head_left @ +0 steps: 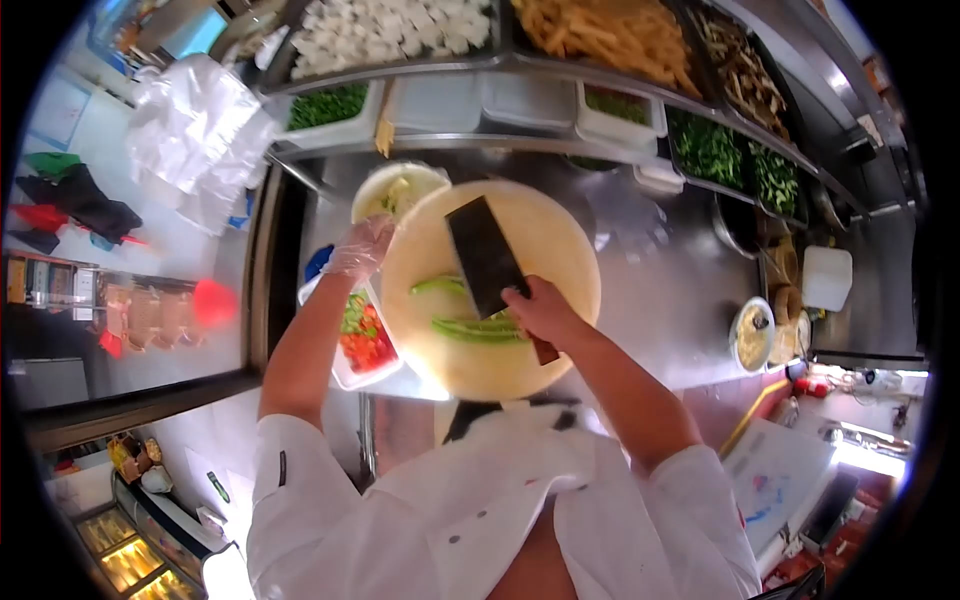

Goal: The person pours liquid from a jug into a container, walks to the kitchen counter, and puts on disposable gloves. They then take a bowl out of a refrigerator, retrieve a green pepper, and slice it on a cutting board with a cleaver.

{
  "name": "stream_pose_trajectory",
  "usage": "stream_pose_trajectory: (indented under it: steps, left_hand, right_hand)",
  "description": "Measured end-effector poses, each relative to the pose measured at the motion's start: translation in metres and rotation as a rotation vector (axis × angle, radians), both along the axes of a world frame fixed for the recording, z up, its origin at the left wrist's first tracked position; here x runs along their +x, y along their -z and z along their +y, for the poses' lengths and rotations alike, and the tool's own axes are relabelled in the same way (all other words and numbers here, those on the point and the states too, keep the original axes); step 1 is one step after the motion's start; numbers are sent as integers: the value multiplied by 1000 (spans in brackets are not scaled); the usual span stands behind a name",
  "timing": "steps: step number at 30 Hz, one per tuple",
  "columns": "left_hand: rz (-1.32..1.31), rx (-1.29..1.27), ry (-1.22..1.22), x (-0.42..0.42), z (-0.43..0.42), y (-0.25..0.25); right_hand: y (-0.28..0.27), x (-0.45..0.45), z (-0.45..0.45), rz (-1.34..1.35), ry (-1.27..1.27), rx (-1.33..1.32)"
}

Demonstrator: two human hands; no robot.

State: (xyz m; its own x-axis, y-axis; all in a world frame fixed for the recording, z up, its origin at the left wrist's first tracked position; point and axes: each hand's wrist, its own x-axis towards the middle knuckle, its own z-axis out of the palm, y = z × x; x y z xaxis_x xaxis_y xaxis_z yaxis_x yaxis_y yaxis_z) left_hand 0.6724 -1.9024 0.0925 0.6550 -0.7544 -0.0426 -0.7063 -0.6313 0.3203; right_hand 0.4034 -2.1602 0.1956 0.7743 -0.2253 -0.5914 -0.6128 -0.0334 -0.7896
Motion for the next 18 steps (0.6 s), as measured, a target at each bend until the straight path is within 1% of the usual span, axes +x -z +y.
stream_pose_trajectory:
  steps: [1, 2, 3, 4, 5, 7, 9, 12, 14, 16, 18]
  left_hand:
    - [101, -148, -108, -17, -5, -22]
    - [86, -114, -99, -40, -14, -41]
    - [77, -133, 9, -62, -23, -36]
    - [63, -153, 117, -82, -32, -33]
    - [48, -174, 224, -105, -41, -31]
    - [104, -53, 362, -153, -63, -41]
    - [-10, -65, 392, -175, -80, -36]
    - [-113, -83, 425, -169, -92, -20]
    - [-134, -86, 450, -161, -103, -22]
    - [-138, -78, 485, -158, -114, -36]
    - [-101, -50, 494, -159, -120, -38]
  right_hand:
    - [-2, -21, -8, 10, 38, -66]
    - [-4, -42, -19, 14, 76, -134]
    - [-5, -64, -30, 81, 144, -127]
    - [-2, -85, -38, 45, 204, -268]
    - [0, -106, -49, 57, 244, -260]
    - [-6, -142, -62, 102, 332, -292]
    - [-4, -175, -67, 130, 416, -323]
    - [8, -215, -65, 154, 514, -280]
    - [7, -227, -56, 184, 532, -272]
    - [12, -237, -48, 192, 559, -229]
    - [19, -244, -42, 195, 552, -226]
